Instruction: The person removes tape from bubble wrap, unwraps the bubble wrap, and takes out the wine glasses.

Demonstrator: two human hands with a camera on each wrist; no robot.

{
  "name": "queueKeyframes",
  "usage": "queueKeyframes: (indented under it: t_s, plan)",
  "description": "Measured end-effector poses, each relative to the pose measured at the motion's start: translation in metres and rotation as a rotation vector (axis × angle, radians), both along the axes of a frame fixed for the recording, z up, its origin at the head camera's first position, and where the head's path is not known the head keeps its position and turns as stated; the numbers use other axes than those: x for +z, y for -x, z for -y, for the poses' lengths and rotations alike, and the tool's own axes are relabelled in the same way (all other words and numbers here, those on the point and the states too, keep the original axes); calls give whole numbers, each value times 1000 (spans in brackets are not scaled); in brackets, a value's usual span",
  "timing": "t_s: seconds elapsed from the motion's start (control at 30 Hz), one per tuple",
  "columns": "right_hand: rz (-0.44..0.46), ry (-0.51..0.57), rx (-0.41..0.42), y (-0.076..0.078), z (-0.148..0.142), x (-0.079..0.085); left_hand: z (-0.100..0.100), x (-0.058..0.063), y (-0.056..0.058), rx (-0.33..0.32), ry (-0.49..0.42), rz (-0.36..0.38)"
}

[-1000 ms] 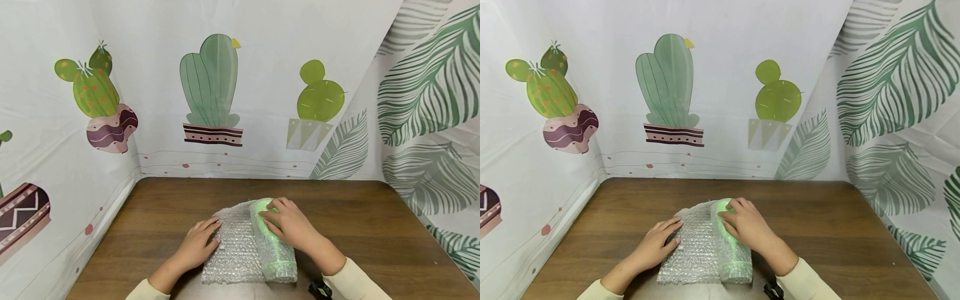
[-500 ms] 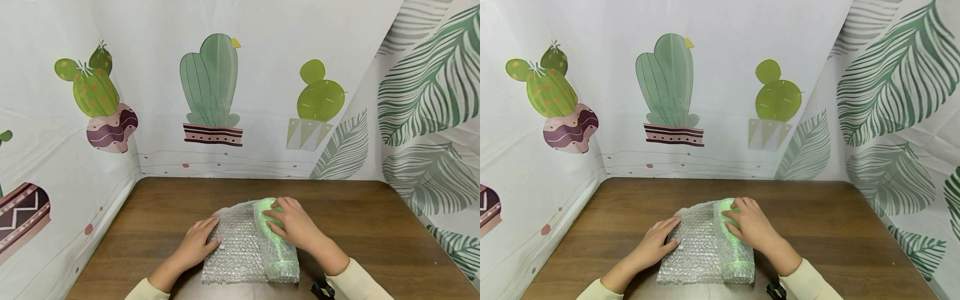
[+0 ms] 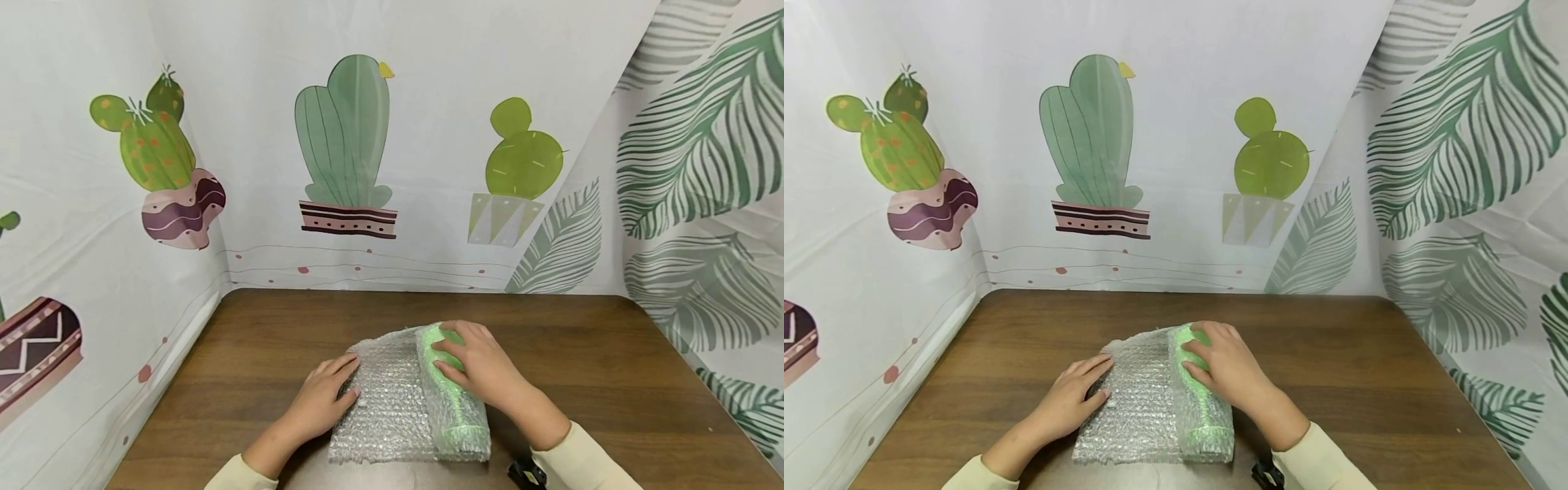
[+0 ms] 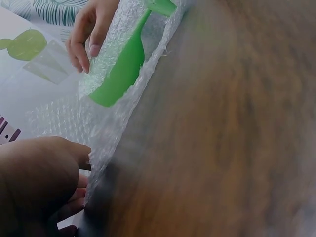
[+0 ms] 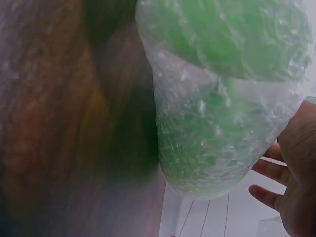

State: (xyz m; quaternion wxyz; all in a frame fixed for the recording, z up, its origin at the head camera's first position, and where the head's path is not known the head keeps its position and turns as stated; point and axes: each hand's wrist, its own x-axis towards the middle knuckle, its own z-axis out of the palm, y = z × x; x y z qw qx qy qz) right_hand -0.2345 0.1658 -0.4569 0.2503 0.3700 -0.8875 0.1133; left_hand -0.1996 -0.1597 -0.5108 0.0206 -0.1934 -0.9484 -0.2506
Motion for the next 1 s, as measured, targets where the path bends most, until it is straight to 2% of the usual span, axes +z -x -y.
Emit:
queueKeyframes:
  t_s: [0.17, 0.53, 0.8, 1.0]
  plan:
    - [12, -6, 26, 0, -1, 0, -1, -1, -1, 12, 3, -13]
    - [20, -13, 28, 1, -2, 2, 1, 0, 0, 39, 26, -27]
    - [58, -75, -14, -2, -4, 5, 2, 3, 0, 64, 33, -28]
    - [62, -69, -14, -2, -4, 5, 3, 3, 0, 64, 79, -44]
